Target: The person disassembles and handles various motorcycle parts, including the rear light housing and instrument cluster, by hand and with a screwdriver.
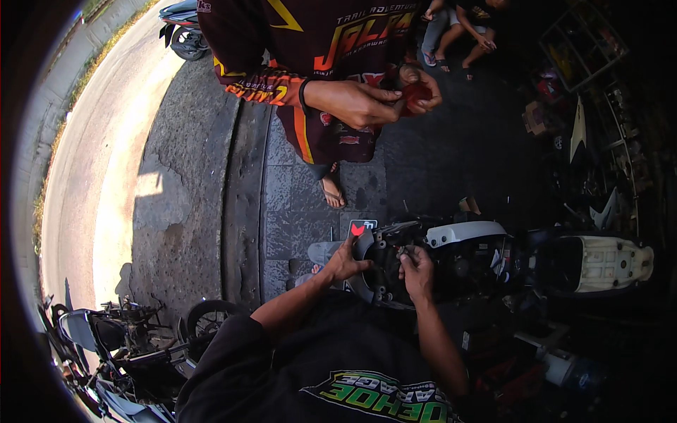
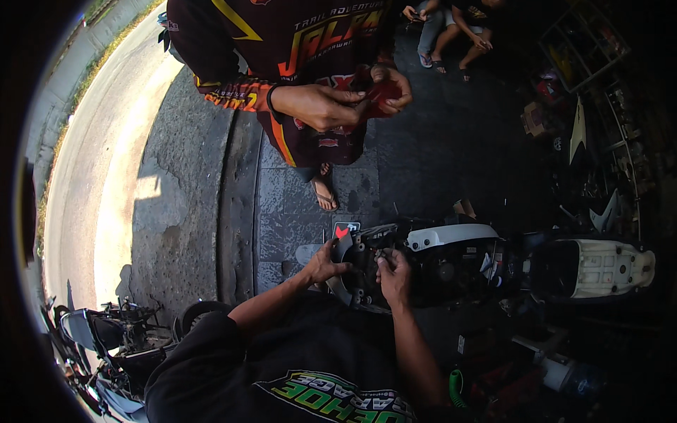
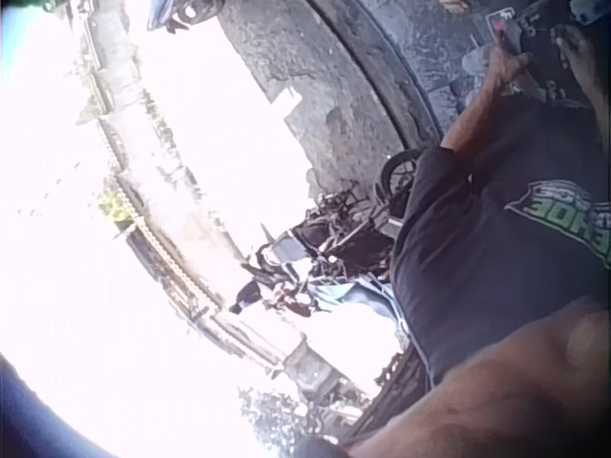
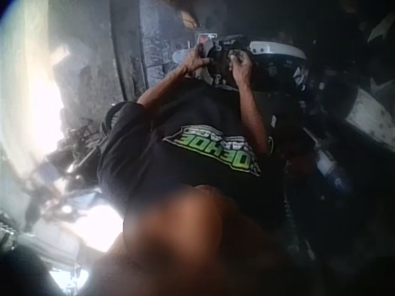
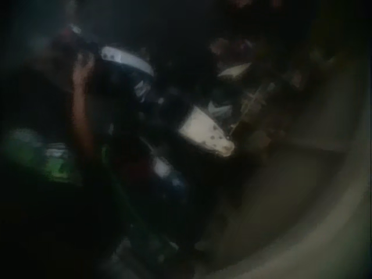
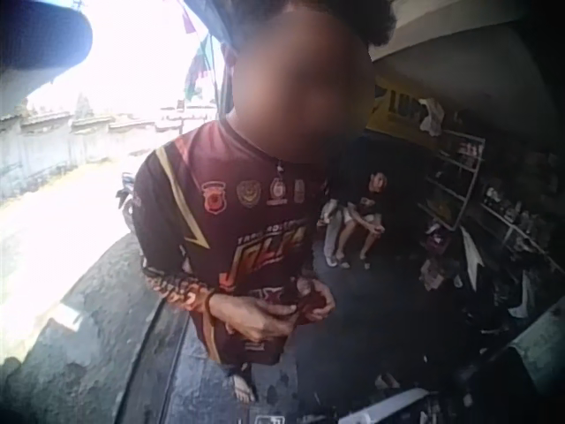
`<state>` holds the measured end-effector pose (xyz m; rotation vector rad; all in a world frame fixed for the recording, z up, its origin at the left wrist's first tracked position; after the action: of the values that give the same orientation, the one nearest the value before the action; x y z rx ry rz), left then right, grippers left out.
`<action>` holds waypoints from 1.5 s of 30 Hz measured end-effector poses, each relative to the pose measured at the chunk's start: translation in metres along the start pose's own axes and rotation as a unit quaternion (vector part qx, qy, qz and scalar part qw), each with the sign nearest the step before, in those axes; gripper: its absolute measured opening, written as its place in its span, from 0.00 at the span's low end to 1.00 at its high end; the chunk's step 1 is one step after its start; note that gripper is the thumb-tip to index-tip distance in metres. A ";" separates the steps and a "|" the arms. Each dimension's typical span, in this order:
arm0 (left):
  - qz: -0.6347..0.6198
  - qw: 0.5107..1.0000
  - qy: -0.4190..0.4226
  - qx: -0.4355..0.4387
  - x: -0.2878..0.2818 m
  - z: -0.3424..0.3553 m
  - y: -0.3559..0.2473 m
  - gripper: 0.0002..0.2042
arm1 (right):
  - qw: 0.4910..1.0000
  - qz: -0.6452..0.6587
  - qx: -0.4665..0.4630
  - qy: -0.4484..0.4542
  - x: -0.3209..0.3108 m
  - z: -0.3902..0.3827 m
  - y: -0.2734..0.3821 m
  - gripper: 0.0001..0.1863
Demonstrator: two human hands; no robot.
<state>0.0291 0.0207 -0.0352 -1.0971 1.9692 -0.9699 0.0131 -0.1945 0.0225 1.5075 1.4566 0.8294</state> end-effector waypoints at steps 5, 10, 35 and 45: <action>-0.022 0.999 0.013 -0.034 -0.006 -0.007 -0.012 0.56 | 0.999 -0.031 0.008 -0.022 -0.002 -0.002 0.006 0.14; 0.008 0.998 -0.005 -0.054 -0.001 -0.001 -0.011 0.56 | 0.997 -0.077 -0.006 -0.008 -0.004 -0.001 0.013 0.16; -0.206 0.974 0.091 0.012 0.026 -0.015 0.032 0.45 | 0.983 -0.149 -0.104 -0.034 0.016 -0.015 0.013 0.12; -0.385 0.901 0.196 -0.028 0.058 -0.017 0.034 0.42 | 0.903 -0.333 -0.262 -0.069 0.008 -0.026 0.034 0.09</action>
<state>-0.0219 -0.0136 -0.0666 -1.9053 1.8702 -1.6543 0.0046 -0.1814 0.0631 0.5832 1.3653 0.5986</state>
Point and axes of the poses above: each hand's wrist, its own z-axis towards the middle knuckle, its own x-axis out of the palm, y = z × x, the point moved 5 cm from there along z, towards the middle knuckle
